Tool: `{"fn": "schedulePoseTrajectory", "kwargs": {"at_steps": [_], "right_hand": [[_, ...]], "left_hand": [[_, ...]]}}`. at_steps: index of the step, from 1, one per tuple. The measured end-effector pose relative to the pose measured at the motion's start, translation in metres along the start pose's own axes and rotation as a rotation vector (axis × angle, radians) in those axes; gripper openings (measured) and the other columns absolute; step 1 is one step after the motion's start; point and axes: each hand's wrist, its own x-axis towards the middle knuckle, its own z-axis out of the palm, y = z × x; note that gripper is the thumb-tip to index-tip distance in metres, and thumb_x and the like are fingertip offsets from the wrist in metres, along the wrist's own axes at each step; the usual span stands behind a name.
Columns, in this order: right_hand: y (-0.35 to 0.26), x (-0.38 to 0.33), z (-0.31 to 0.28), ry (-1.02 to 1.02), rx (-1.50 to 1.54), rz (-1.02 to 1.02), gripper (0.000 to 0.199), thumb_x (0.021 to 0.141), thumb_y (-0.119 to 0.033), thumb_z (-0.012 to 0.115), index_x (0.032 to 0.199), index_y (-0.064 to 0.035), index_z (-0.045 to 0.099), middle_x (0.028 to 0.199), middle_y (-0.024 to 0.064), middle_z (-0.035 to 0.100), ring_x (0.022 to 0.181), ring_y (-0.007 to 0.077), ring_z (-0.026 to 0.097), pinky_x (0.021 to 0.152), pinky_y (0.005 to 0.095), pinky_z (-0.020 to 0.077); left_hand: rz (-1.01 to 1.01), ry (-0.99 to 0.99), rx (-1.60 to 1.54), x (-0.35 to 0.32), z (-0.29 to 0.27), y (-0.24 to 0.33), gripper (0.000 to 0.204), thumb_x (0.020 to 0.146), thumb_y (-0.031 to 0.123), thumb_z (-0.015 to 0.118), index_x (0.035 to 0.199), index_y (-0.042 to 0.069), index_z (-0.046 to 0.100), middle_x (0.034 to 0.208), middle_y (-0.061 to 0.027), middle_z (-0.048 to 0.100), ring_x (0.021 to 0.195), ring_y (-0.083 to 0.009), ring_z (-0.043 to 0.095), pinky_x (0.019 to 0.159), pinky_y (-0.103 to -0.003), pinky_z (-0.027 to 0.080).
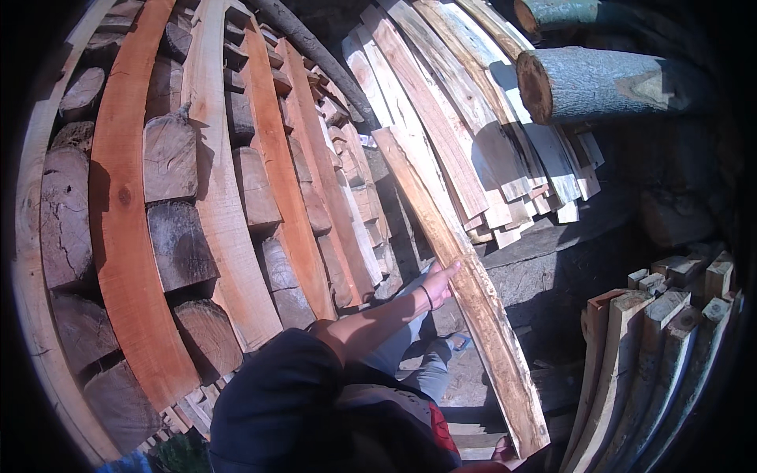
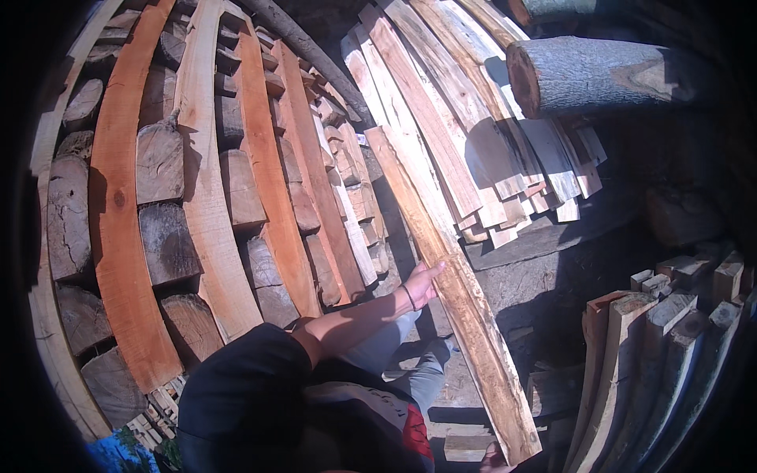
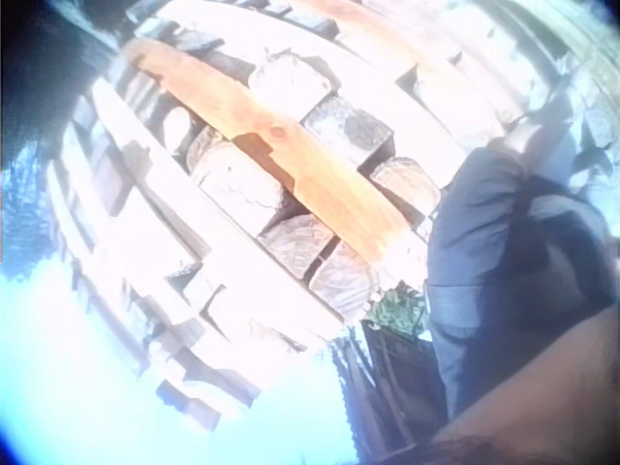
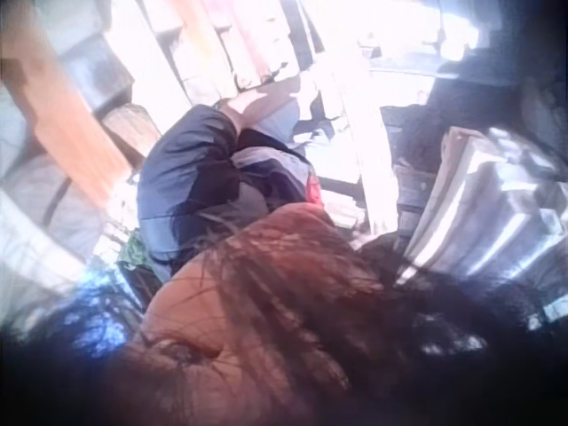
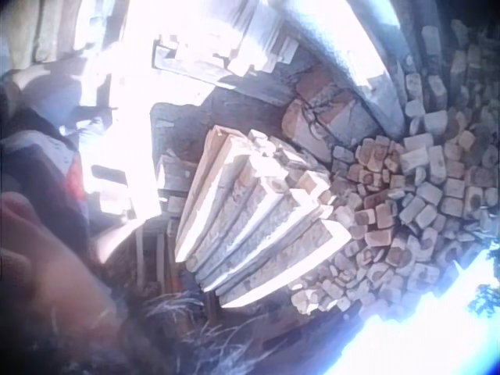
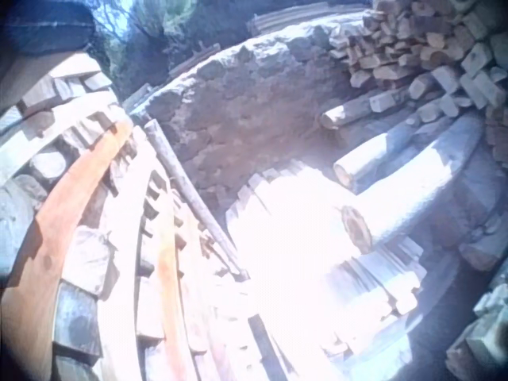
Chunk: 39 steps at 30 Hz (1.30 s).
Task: The person moves various pieces of cut lumber and stacks them together onto a larger pile in an outdoor workshop.
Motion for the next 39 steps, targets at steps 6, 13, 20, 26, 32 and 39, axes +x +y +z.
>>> {"fn": "schedulePoseTrajectory", "kwargs": {"at_steps": [6,13,20,26,32,39], "right_hand": [[0.029,0.038,0.031,-0.130,-0.208,0.095,0.057,0.086,-0.048,0.054,0.128,-0.0130,0.038,0.115,0.0066,0.053,0.099,0.0183,0.052,0.060,0.0278,0.0436],[0.074,0.089,0.076,-0.041,-0.088,0.158,0.057,0.085,-0.040,0.057,0.132,-0.0180,0.034,0.120,0.0040,0.051,0.096,0.0169,0.051,0.056,0.0271,0.0349],[0.152,0.112,0.146,-0.138,0.127,0.344,0.050,0.087,-0.039,0.057,0.130,-0.0283,0.035,0.130,-0.0022,0.041,0.112,0.0178,0.041,0.082,0.0399,0.0384],[0.181,0.102,0.260,-0.334,0.339,0.348,0.055,0.087,-0.036,0.058,0.133,-0.0287,0.029,0.131,-0.0010,0.039,0.111,0.0198,0.044,0.083,0.0394,0.0401],[0.164,0.108,0.395,-0.427,0.439,0.242,0.059,0.087,-0.036,0.057,0.134,-0.0220,0.025,0.131,0.0068,0.038,0.117,0.0241,0.043,0.085,0.0434,0.0453],[0.233,0.158,0.420,-0.611,-0.598,-0.156,0.086,0.084,-0.044,0.055,0.140,-0.0023,0.004,0.119,0.0153,0.054,0.101,0.0303,0.056,0.086,0.0380,0.0441]], "left_hand": [[0.074,-0.033,0.071,0.064,-0.011,0.067,0.028,0.091,0.020,0.052,0.116,0.010,0.043,0.108,-0.0073,0.057,0.097,-0.0207,0.061,0.077,-0.041,0.055],[0.145,0.051,0.004,0.071,-0.029,0.072,0.032,0.090,0.016,0.052,0.120,0.010,0.041,0.111,-0.0076,0.056,0.097,-0.0215,0.061,0.076,-0.041,0.055],[0.118,0.172,0.133,0.146,-0.082,0.115,0.025,0.090,0.018,0.053,0.110,0.006,0.044,0.103,-0.0077,0.059,0.092,-0.0189,0.062,0.071,-0.039,0.057],[0.307,0.233,0.115,0.160,-0.071,0.228,0.024,0.089,0.014,0.054,0.109,0.004,0.045,0.099,-0.0087,0.060,0.087,-0.0207,0.063,0.067,-0.036,0.057],[0.317,0.287,0.350,0.186,-0.094,0.323,0.066,0.088,0.044,0.049,0.134,0.006,0.021,0.134,-0.0154,0.031,0.113,-0.0294,0.047,0.087,-0.049,0.045],[0.173,0.524,0.941,0.178,-0.113,0.233,0.064,0.090,0.043,0.047,0.139,0.013,0.020,0.129,-0.0074,0.044,0.097,-0.0201,0.056,0.079,-0.043,0.043]]}}
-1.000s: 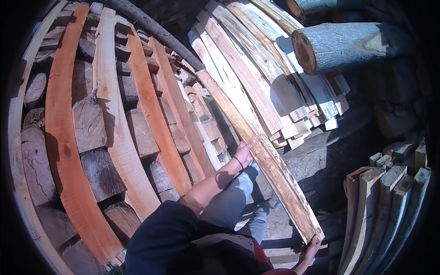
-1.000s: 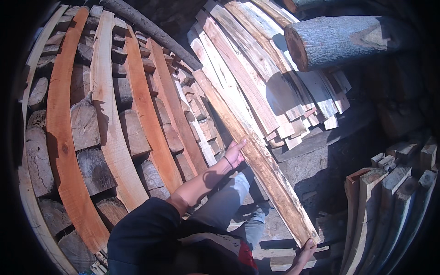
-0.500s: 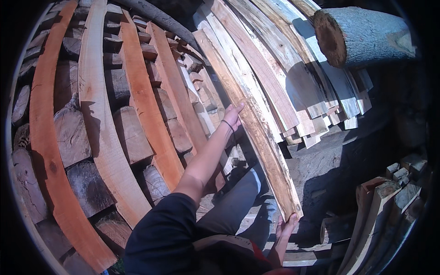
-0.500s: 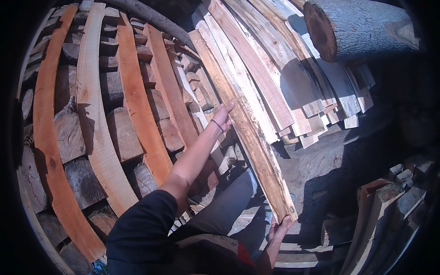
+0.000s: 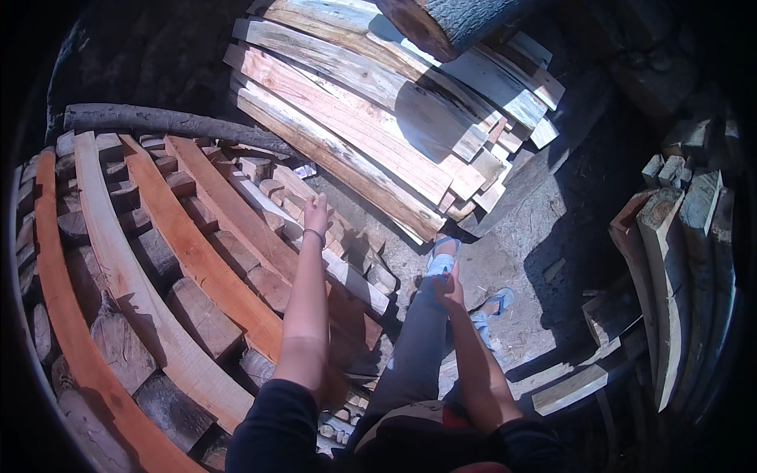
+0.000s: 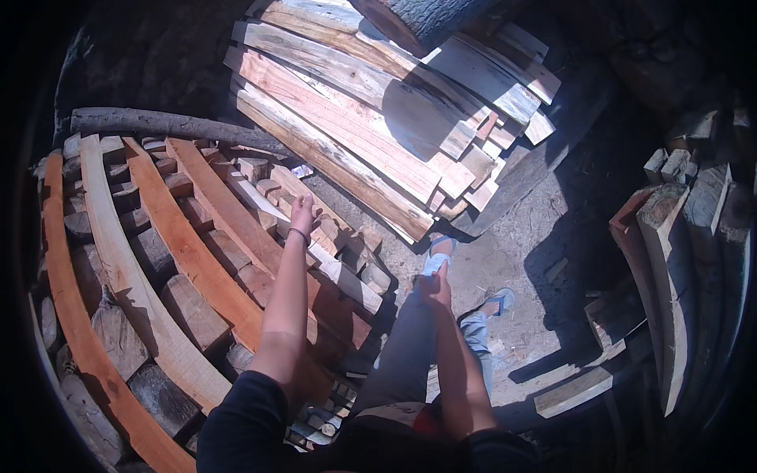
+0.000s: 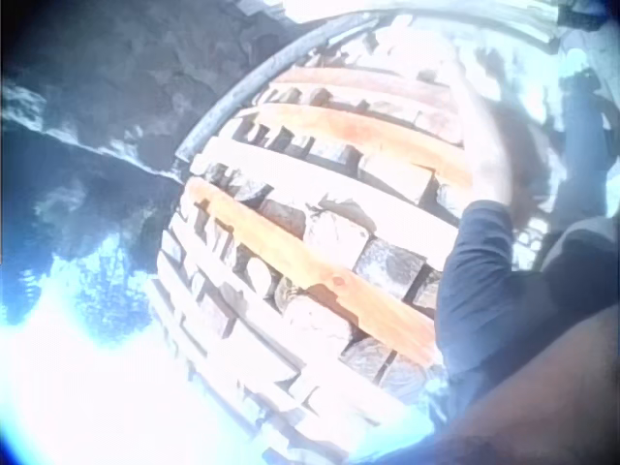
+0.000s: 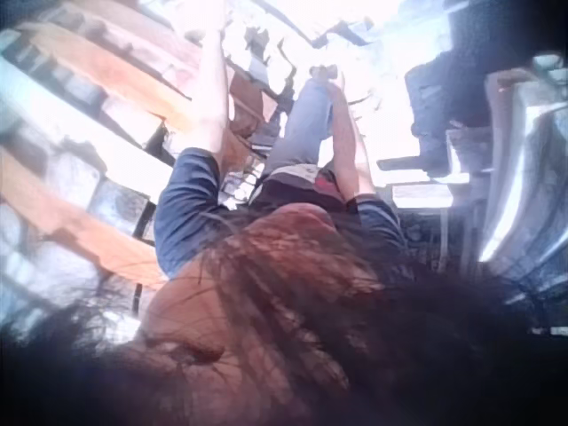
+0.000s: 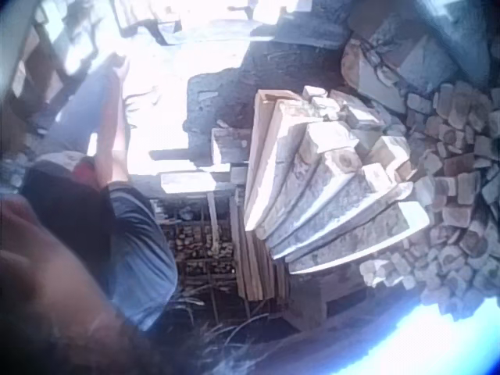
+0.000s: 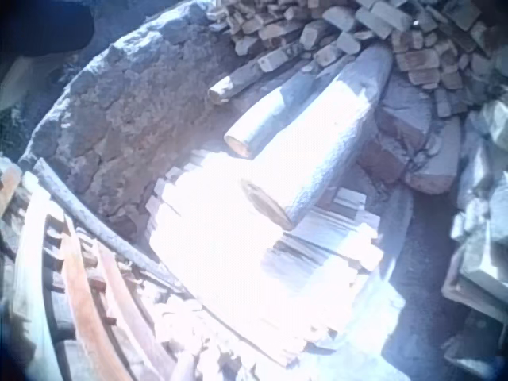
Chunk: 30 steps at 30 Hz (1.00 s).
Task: The person moves various pieces of cut lumber and stacks them together onto a larger pile in an outdoor workshop.
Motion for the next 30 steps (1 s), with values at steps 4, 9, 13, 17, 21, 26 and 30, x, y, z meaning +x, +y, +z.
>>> {"fn": "schedulePoseTrajectory", "kwargs": {"at_steps": [4,9,13,17,21,26,30], "right_hand": [[0.007,-0.042,-0.077,-0.076,0.612,0.442,0.065,0.090,-0.044,0.044,0.140,-0.0118,0.019,0.117,0.0131,0.054,0.096,0.0261,0.057,0.085,0.0435,0.0437],[0.045,-0.113,-0.147,0.065,0.984,0.475,0.063,0.090,-0.055,0.034,0.139,-0.0165,0.023,0.128,0.0121,0.044,0.108,0.0296,0.047,0.087,0.0501,0.0409],[0.067,-0.152,-0.214,-0.054,1.396,0.223,0.068,0.089,-0.059,0.034,0.141,-0.0169,0.020,0.132,0.0140,0.040,0.114,0.0315,0.044,0.088,0.0533,0.0392],[0.115,-0.213,-0.290,-0.257,1.851,-0.109,0.073,0.087,-0.062,0.033,0.143,-0.0181,0.015,0.134,0.0161,0.039,0.115,0.0322,0.045,0.089,0.0558,0.0383],[0.252,-0.285,-0.366,0.561,1.470,-0.134,0.058,0.090,-0.052,0.040,0.135,-0.0154,0.030,0.128,0.0109,0.048,0.106,0.0351,0.052,0.089,0.0474,0.0417],[0.476,-0.406,-0.432,0.763,0.186,0.444,0.037,0.082,-0.033,0.049,0.105,-0.0062,0.059,0.109,0.0175,0.060,0.104,0.0317,0.057,0.089,0.0384,0.0437],[0.571,-0.499,-0.443,0.993,0.465,0.810,0.036,0.081,-0.028,0.048,0.103,-0.0026,0.059,0.105,0.0216,0.060,0.100,0.0345,0.057,0.085,0.0423,0.0464]], "left_hand": [[0.145,-0.025,0.176,-0.077,0.091,-0.111,0.068,0.089,0.039,0.051,0.136,-0.001,0.022,0.122,-0.0182,0.047,0.106,-0.0246,0.052,0.087,-0.034,0.042],[0.426,-0.573,0.230,-0.285,0.246,-0.109,0.063,0.092,0.038,0.044,0.137,-0.002,0.022,0.133,-0.0209,0.038,0.123,-0.0289,0.039,0.101,-0.033,0.030],[1.172,-0.886,0.633,-0.427,0.285,-0.101,0.064,0.092,0.043,0.038,0.138,0.002,0.025,0.144,-0.0188,0.023,0.134,-0.0337,0.022,0.107,-0.039,0.019],[1.365,-0.752,1.092,-0.487,0.290,-0.157,0.058,0.091,0.049,0.033,0.131,0.008,0.042,0.146,-0.0166,0.020,0.136,-0.0304,0.016,0.105,-0.053,0.014],[0.691,-0.482,1.429,-0.504,0.302,-0.191,0.055,0.082,0.052,0.047,0.116,0.010,0.059,0.143,-0.0151,0.029,0.135,-0.0304,0.019,0.103,-0.057,0.017],[0.485,-0.245,1.173,-0.422,0.301,-0.231,0.052,0.078,0.042,0.056,0.106,-0.001,0.062,0.111,-0.0201,0.060,0.108,-0.0293,0.056,0.090,-0.036,0.044],[0.576,-0.469,1.135,-0.440,0.324,-0.219,0.058,0.079,0.044,0.060,0.114,-0.003,0.056,0.111,-0.0188,0.060,0.105,-0.0266,0.057,0.087,-0.035,0.044]]}}
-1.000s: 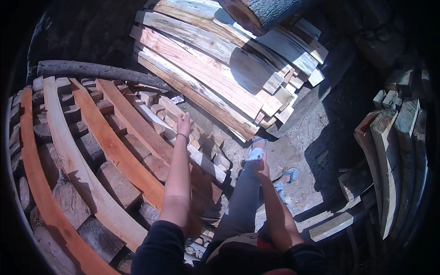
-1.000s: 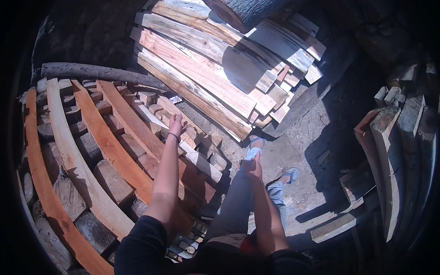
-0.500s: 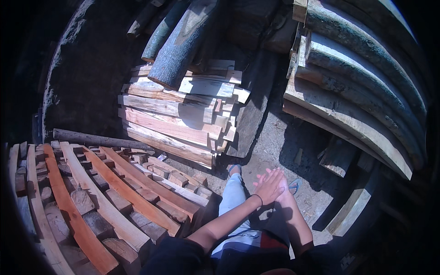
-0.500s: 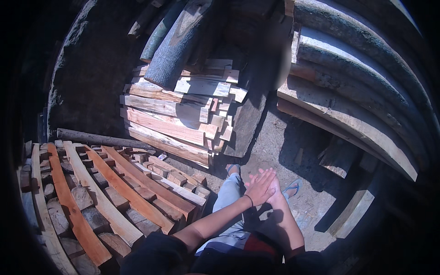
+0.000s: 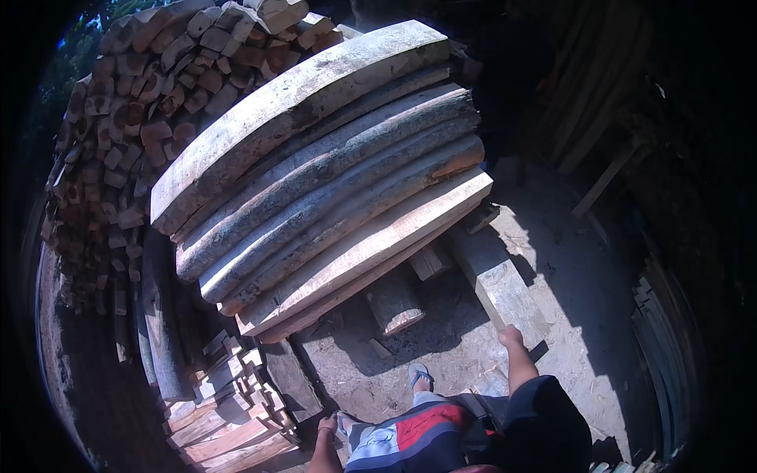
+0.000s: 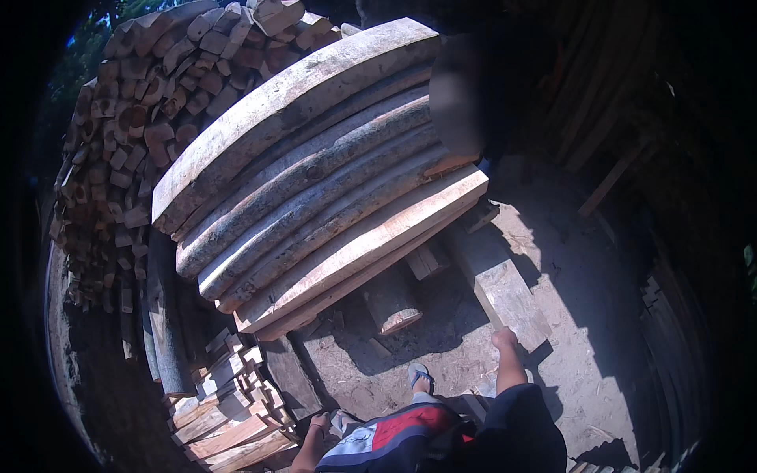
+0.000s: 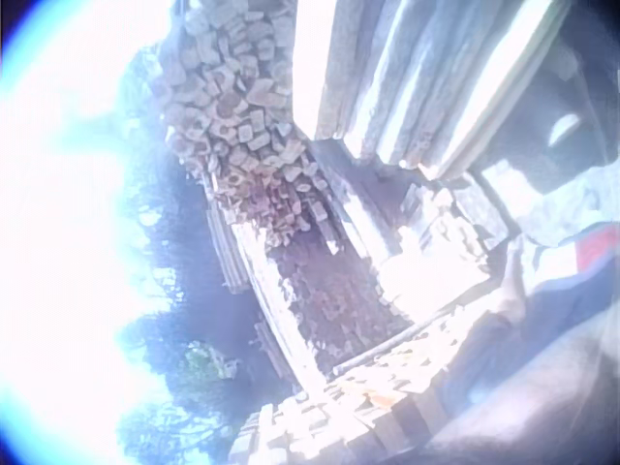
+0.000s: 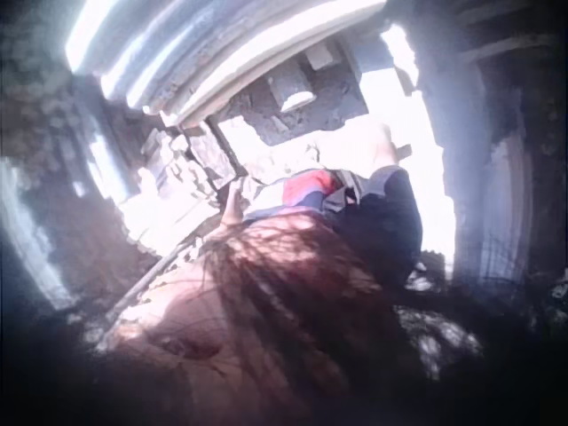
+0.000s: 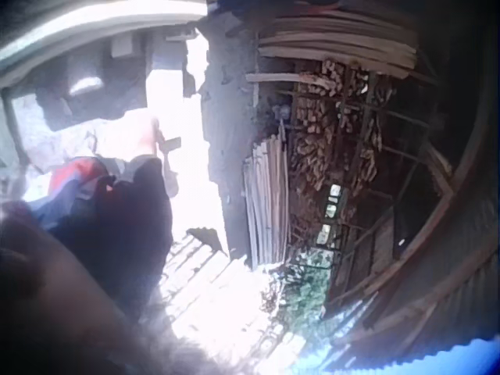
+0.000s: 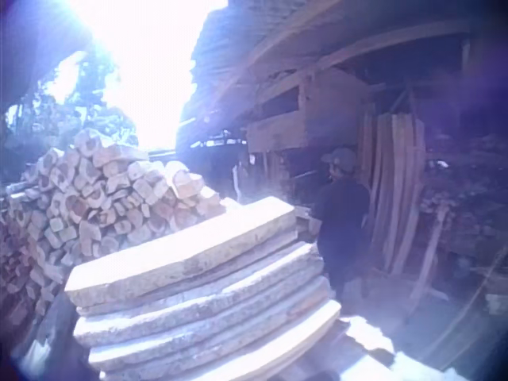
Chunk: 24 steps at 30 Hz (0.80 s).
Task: The person moves various pieces of cut lumber and stacks them together onto a larger pile in an outdoor workshop.
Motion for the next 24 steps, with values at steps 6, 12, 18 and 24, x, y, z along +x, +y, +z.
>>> {"fn": "schedulePoseTrajectory", "kwargs": {"at_steps": [6,12,18,24], "right_hand": [[0.125,-0.002,0.052,-0.080,0.806,0.436,0.030,0.081,-0.020,0.043,0.106,-0.0067,0.053,0.079,0.0115,0.057,0.061,0.0221,0.057,0.050,0.0365,0.0460],[0.084,-0.069,0.111,-0.603,0.573,0.194,0.034,0.080,-0.018,0.048,0.111,-0.0059,0.055,0.086,0.0168,0.062,0.067,0.0243,0.063,0.052,0.0393,0.0472],[0.049,-0.069,0.093,-0.661,0.687,0.056,0.035,0.086,-0.027,0.048,0.118,-0.0113,0.050,0.105,0.0113,0.058,0.084,0.0249,0.060,0.068,0.0405,0.0484],[0.050,-0.009,0.001,-0.489,1.153,0.269,0.044,0.091,-0.035,0.047,0.127,-0.0102,0.041,0.126,0.0104,0.049,0.111,0.0294,0.051,0.089,0.0464,0.0435]], "left_hand": [[0.093,-0.224,-0.088,-0.076,0.062,0.143,0.039,0.086,0.037,0.055,0.106,0.003,0.057,0.094,-0.0082,0.060,0.080,-0.0216,0.058,0.067,-0.035,0.047],[0.389,-0.392,0.085,-0.102,0.084,0.200,0.037,0.087,0.040,0.054,0.104,0.008,0.057,0.090,-0.0021,0.061,0.076,-0.0152,0.058,0.061,-0.033,0.045],[0.279,-0.300,0.133,-0.099,0.065,0.175,0.036,0.086,0.039,0.054,0.108,0.010,0.056,0.097,-0.0069,0.061,0.082,-0.0200,0.059,0.067,-0.040,0.047],[0.286,-0.293,0.081,-0.064,0.024,0.078,0.031,0.085,0.032,0.055,0.092,0.002,0.062,0.075,-0.0057,0.060,0.065,-0.0173,0.056,0.059,-0.031,0.046]]}}
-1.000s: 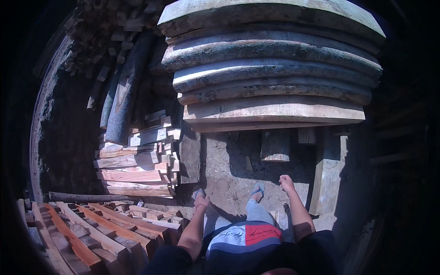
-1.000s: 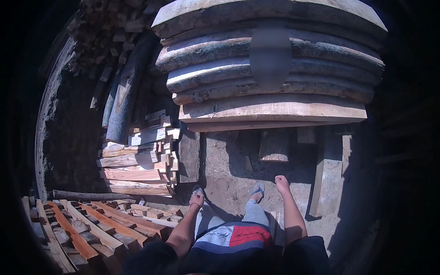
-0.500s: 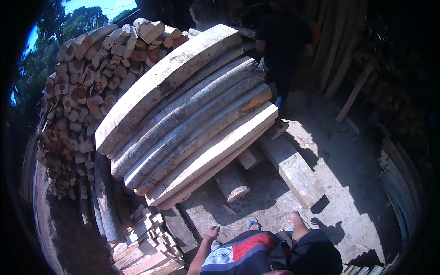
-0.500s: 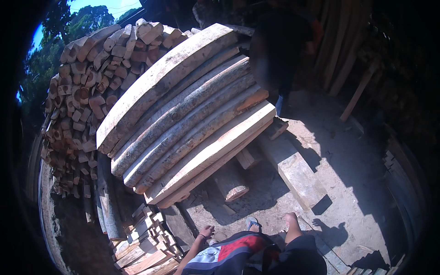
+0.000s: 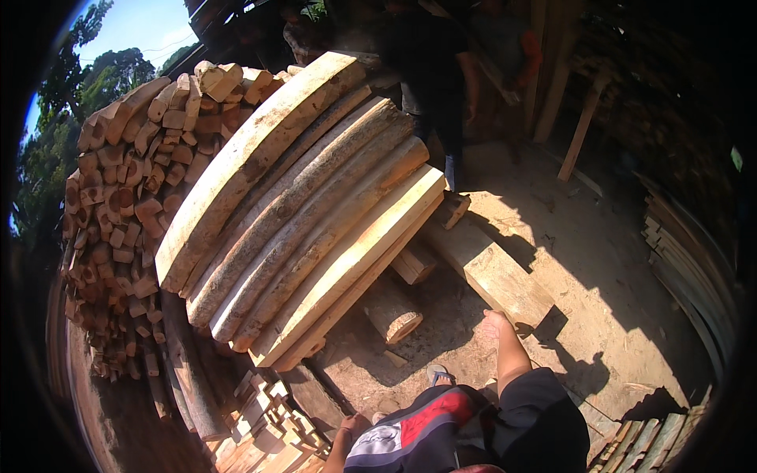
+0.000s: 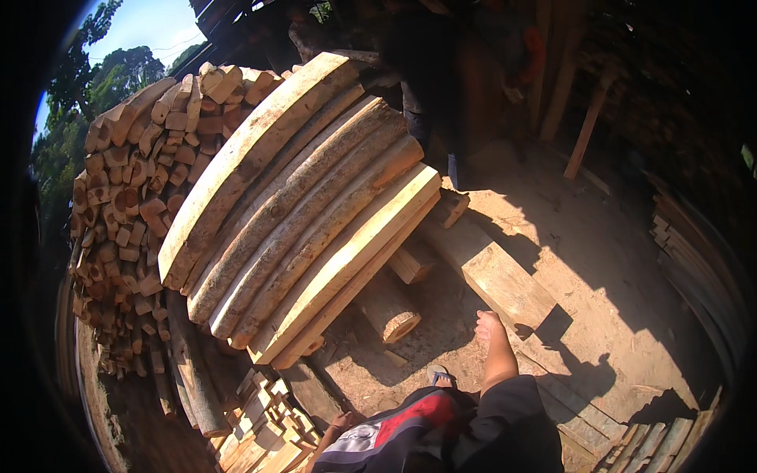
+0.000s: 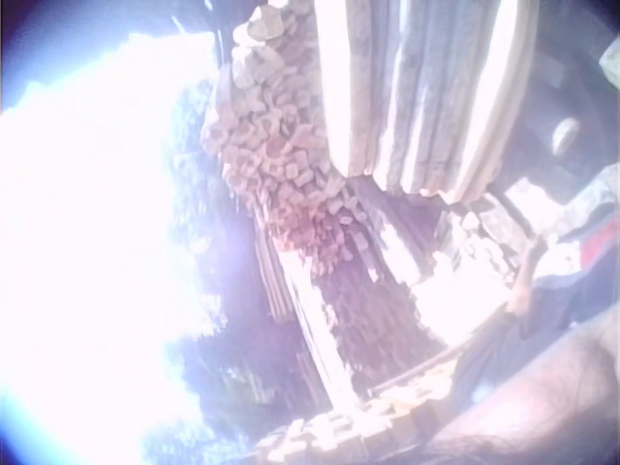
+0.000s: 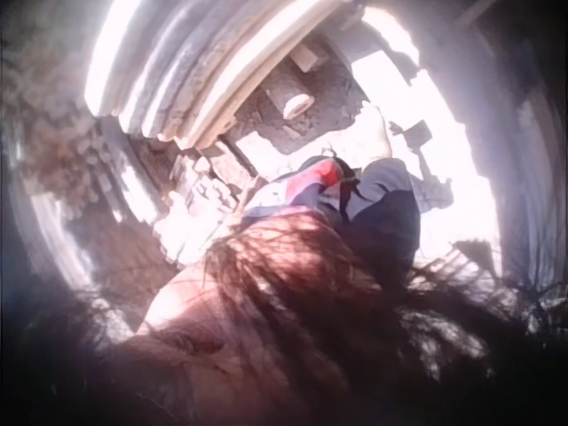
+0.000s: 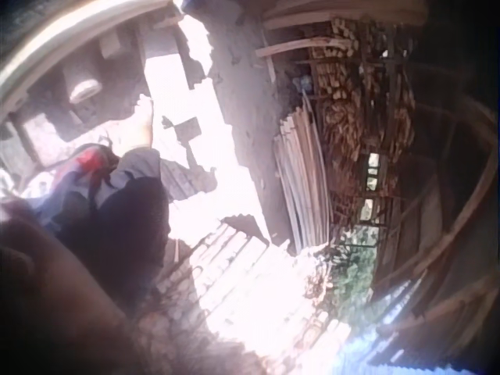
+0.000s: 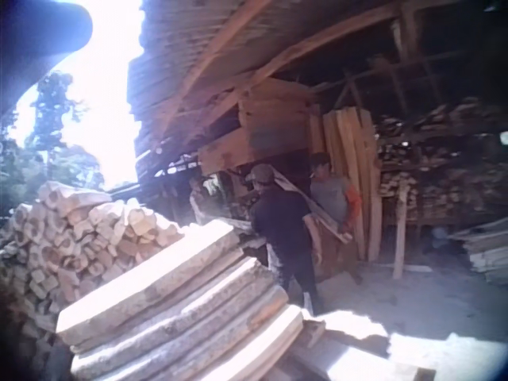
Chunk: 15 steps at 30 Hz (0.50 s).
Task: The person moves various pieces of cut lumber and stacks them together onto a larger pile in an outdoor workshop.
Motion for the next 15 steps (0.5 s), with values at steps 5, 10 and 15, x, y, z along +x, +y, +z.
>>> {"fn": "schedulePoseTrajectory", "kwargs": {"at_steps": [5,10,15], "right_hand": [[-0.151,-0.027,-0.053,0.063,0.363,-0.378,0.042,0.089,-0.034,0.050,0.127,-0.0174,0.041,0.128,0.0061,0.046,0.112,0.0268,0.047,0.090,0.0435,0.0378],[-0.278,-0.076,-0.091,0.293,0.226,-0.776,0.048,0.082,-0.033,0.061,0.123,-0.0125,0.046,0.117,0.0044,0.054,0.100,0.0217,0.054,0.079,0.0363,0.0430],[-0.354,-0.134,-0.112,0.923,-0.315,-1.428,0.049,0.079,-0.034,0.064,0.118,-0.0071,0.049,0.111,0.0056,0.055,0.102,0.0207,0.053,0.081,0.0375,0.0450]], "left_hand": [[-0.189,0.052,-0.206,-0.032,-0.024,-0.039,0.029,0.085,0.029,0.055,0.091,0.001,0.062,0.074,-0.0054,0.059,0.064,-0.0174,0.055,0.058,-0.031,0.045],[-0.171,0.159,-0.298,-0.021,-0.011,-0.047,0.027,0.086,0.027,0.054,0.092,0.001,0.062,0.076,-0.0060,0.059,0.066,-0.0180,0.055,0.059,-0.033,0.045],[-0.029,0.168,-0.303,0.010,0.019,-0.024,0.027,0.087,0.025,0.053,0.095,0.001,0.060,0.081,-0.0080,0.060,0.070,-0.0205,0.057,0.061,-0.035,0.046]]}}
